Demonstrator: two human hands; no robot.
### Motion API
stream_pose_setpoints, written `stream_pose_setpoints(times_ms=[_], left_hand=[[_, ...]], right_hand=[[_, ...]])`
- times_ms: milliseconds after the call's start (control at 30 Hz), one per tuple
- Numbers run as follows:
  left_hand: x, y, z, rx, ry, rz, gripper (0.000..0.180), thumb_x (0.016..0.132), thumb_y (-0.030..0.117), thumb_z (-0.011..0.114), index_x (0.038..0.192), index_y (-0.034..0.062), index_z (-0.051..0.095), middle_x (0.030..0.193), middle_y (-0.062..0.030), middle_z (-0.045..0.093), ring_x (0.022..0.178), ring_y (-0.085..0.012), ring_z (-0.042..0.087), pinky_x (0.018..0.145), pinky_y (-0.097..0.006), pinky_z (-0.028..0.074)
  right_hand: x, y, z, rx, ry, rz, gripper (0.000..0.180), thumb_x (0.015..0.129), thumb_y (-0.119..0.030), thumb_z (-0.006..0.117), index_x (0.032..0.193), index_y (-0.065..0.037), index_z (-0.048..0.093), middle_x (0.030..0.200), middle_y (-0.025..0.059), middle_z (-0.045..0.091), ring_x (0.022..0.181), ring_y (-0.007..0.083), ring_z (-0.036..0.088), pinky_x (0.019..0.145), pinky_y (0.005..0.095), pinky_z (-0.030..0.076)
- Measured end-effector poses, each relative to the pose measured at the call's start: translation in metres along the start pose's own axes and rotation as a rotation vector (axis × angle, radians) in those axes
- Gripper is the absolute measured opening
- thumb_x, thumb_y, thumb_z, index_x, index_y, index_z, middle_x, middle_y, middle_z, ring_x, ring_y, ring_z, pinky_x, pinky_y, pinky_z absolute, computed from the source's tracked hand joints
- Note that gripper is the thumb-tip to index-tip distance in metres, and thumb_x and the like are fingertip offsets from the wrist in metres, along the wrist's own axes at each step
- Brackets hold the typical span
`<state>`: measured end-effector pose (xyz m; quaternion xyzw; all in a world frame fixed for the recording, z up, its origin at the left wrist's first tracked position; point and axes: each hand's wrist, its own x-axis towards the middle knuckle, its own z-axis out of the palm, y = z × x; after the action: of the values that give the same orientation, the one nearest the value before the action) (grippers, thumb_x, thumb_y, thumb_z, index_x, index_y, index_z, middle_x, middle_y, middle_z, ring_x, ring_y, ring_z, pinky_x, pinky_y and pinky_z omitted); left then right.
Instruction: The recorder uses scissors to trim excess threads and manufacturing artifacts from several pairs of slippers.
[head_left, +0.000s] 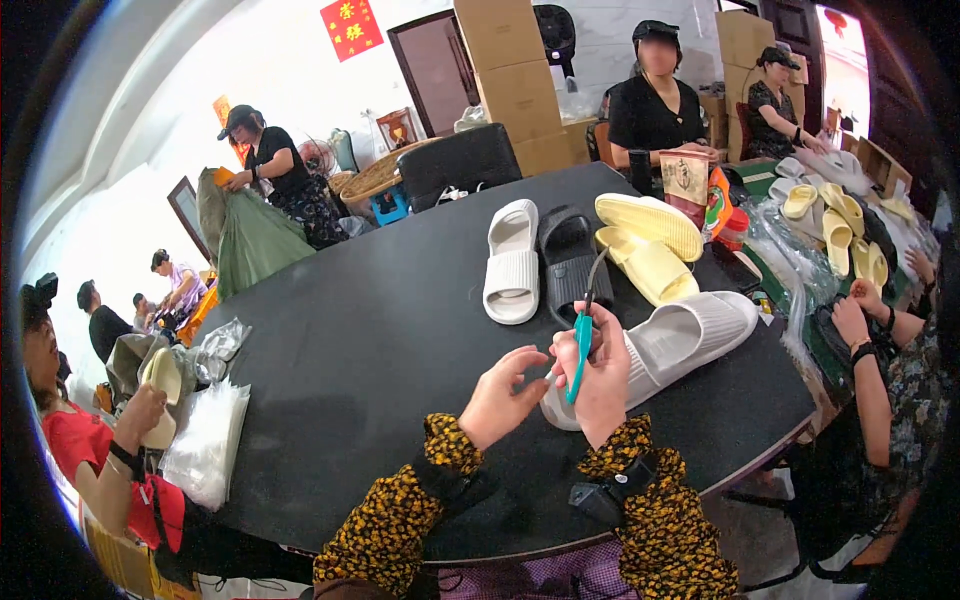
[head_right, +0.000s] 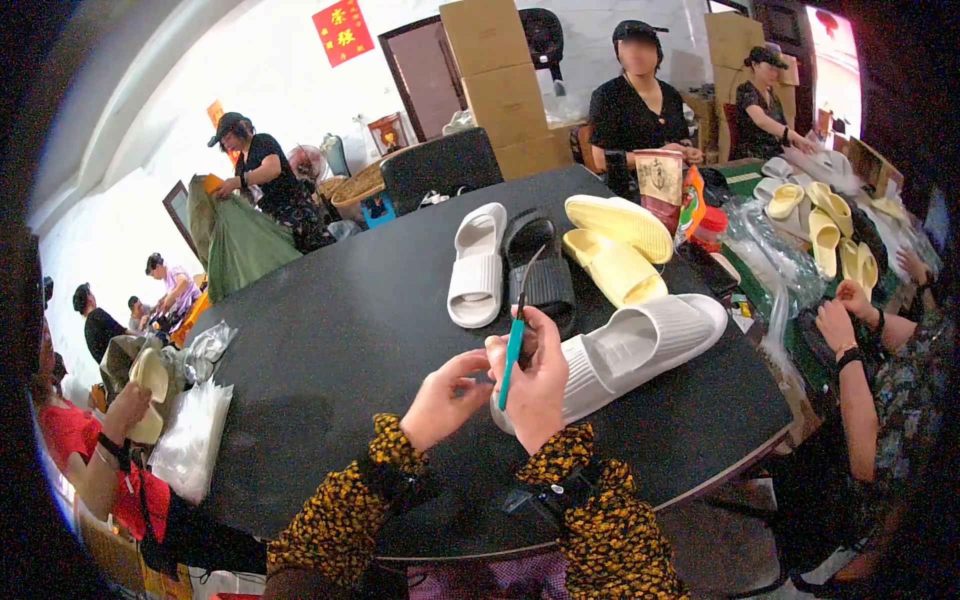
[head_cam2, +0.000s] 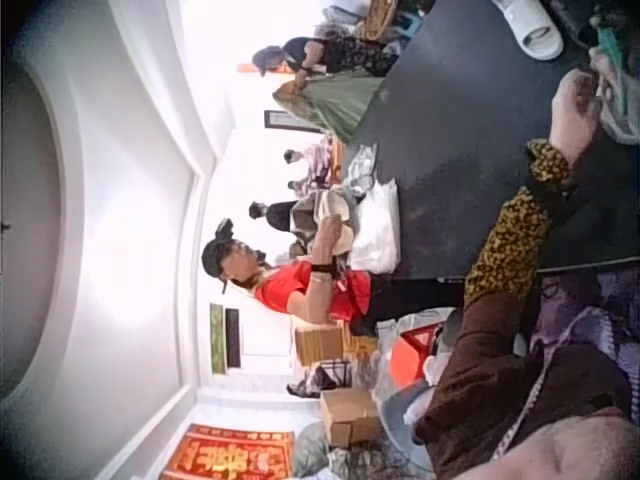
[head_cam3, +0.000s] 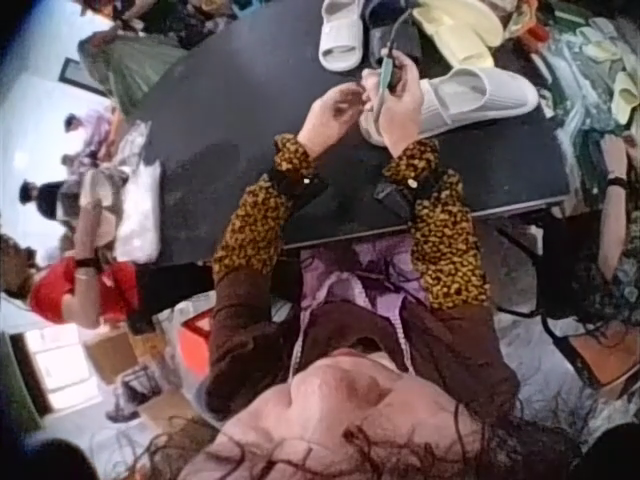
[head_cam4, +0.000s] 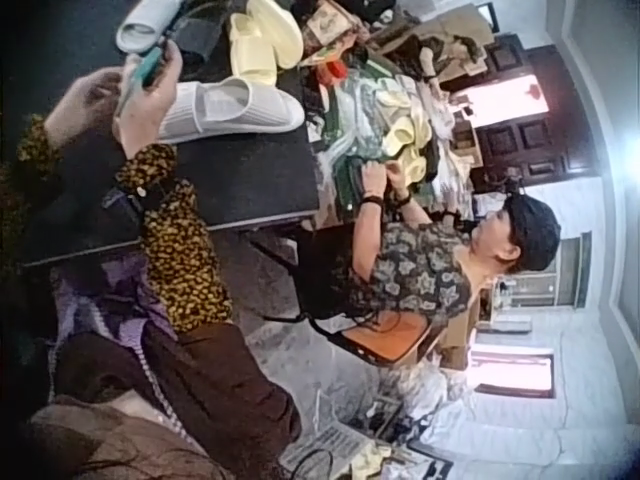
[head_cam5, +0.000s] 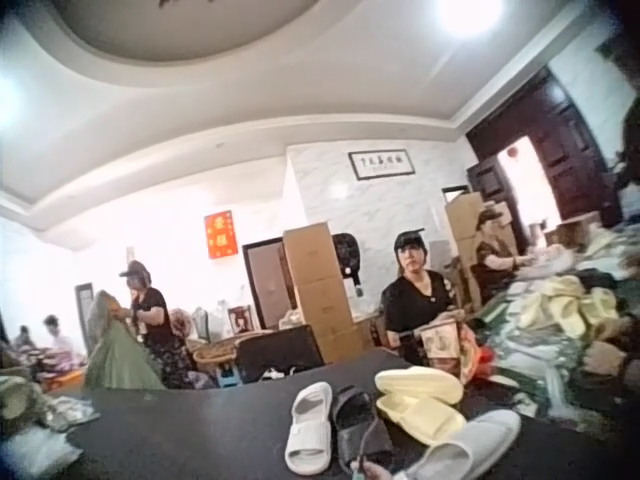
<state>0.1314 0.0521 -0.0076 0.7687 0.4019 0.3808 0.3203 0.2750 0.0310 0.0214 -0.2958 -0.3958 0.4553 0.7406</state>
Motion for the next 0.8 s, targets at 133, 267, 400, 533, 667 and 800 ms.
stream_pose_setpoints(times_ms=[133,267,400,533,667,800], left_hand=[[-0.025,0.027,-0.011,-0.068,0.053,-0.072,0.030,0.084,0.008,0.064,0.112,-0.0009,0.058,0.105,-0.0121,0.064,0.095,-0.0174,0.062,0.081,-0.030,0.050],[-0.060,0.060,-0.027,-0.117,0.010,-0.087,0.027,0.085,0.002,0.058,0.112,-0.0021,0.058,0.105,-0.0097,0.063,0.094,-0.0137,0.060,0.083,-0.027,0.048],[-0.085,0.103,-0.037,-0.084,-0.071,-0.015,0.029,0.083,-0.003,0.055,0.112,-0.0038,0.058,0.110,-0.0127,0.062,0.102,-0.0167,0.058,0.090,-0.028,0.045],[-0.105,0.131,-0.047,-0.108,-0.159,0.111,0.031,0.082,0.000,0.057,0.113,-0.0027,0.057,0.112,-0.0162,0.062,0.105,-0.0240,0.060,0.090,-0.033,0.046],[-0.112,0.134,-0.056,-0.025,-0.110,0.186,0.031,0.081,0.003,0.064,0.111,-0.0001,0.059,0.108,-0.0138,0.062,0.100,-0.0257,0.061,0.086,-0.033,0.048],[-0.102,0.084,-0.072,0.085,0.133,-0.145,0.023,0.081,0.004,0.062,0.104,0.0003,0.062,0.096,-0.0125,0.066,0.089,-0.0182,0.063,0.080,-0.029,0.050]], right_hand=[[0.000,0.003,-0.002,-0.022,0.001,0.031,0.043,0.083,-0.008,0.061,0.122,-0.004,0.043,0.081,0.0051,0.058,0.056,0.0065,0.052,0.047,0.0182,0.043],[-0.003,0.008,0.002,-0.054,-0.065,0.119,0.042,0.083,-0.008,0.061,0.122,-0.004,0.044,0.080,0.0054,0.058,0.057,0.0070,0.053,0.046,0.0189,0.043],[-0.006,0.013,0.003,-0.118,-0.074,0.137,0.040,0.084,-0.009,0.062,0.120,-0.004,0.045,0.080,0.0054,0.057,0.055,0.0066,0.052,0.045,0.0188,0.042],[-0.007,0.019,0.004,-0.150,-0.100,0.147,0.040,0.084,-0.010,0.062,0.119,-0.004,0.045,0.079,0.0053,0.056,0.055,0.0062,0.052,0.044,0.0184,0.041],[-0.011,0.017,0.008,-0.195,-0.127,0.163,0.040,0.084,-0.010,0.062,0.119,-0.003,0.045,0.077,0.0049,0.056,0.055,0.0062,0.051,0.044,0.0183,0.041],[-0.013,0.027,0.005,-0.200,-0.177,0.167,0.038,0.085,-0.009,0.061,0.118,-0.003,0.046,0.075,0.0040,0.056,0.054,0.0060,0.051,0.044,0.0184,0.041]])
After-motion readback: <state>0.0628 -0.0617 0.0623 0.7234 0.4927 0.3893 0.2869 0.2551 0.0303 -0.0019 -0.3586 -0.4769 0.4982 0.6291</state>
